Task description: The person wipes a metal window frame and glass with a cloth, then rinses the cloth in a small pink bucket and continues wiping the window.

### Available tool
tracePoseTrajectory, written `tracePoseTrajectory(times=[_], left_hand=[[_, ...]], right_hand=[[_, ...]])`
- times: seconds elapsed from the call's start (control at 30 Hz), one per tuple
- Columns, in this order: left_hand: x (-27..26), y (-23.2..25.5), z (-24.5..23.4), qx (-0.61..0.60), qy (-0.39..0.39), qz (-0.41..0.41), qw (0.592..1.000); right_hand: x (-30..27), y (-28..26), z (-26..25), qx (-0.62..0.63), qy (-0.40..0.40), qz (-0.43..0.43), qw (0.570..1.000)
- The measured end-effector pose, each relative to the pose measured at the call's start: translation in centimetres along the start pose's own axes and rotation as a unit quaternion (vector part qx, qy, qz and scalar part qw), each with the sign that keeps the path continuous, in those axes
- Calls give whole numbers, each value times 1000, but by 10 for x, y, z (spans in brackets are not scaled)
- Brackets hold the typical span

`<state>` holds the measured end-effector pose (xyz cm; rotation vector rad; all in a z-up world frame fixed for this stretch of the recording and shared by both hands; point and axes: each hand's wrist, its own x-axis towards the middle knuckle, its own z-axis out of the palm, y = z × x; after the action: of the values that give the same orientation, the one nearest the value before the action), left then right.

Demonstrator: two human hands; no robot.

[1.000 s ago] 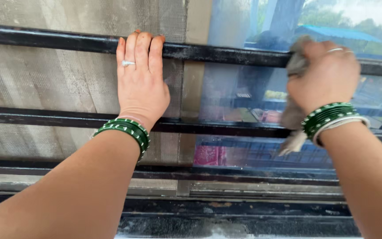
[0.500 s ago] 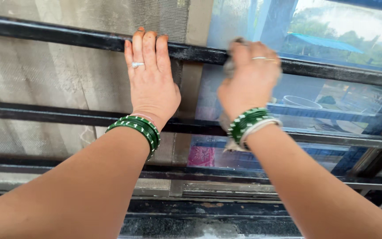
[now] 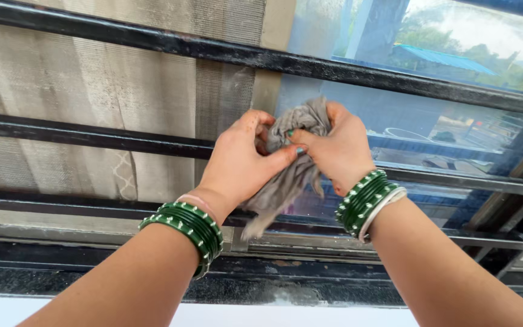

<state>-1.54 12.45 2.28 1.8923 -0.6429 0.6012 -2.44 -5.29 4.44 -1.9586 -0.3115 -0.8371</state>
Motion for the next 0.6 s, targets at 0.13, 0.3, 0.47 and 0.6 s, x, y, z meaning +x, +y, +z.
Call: tracePoseTrajectory(times=[0.13,0.3,0.47,0.6], left_hand=[[18,-20,19,-60,-22,-52,997],[22,-37,25,-255,-77,-300,916],[10,-26,23,-297,-94,-341,887],[-7,-12,4,-155,-216,-312,912]], right_hand=[[-12,9,-13,92,-85,162,979],[-27,16,-28,242,-109,352,898],[-27,31,-38,343,-180,385,838],[-25,39,-38,371,-174,348,843]])
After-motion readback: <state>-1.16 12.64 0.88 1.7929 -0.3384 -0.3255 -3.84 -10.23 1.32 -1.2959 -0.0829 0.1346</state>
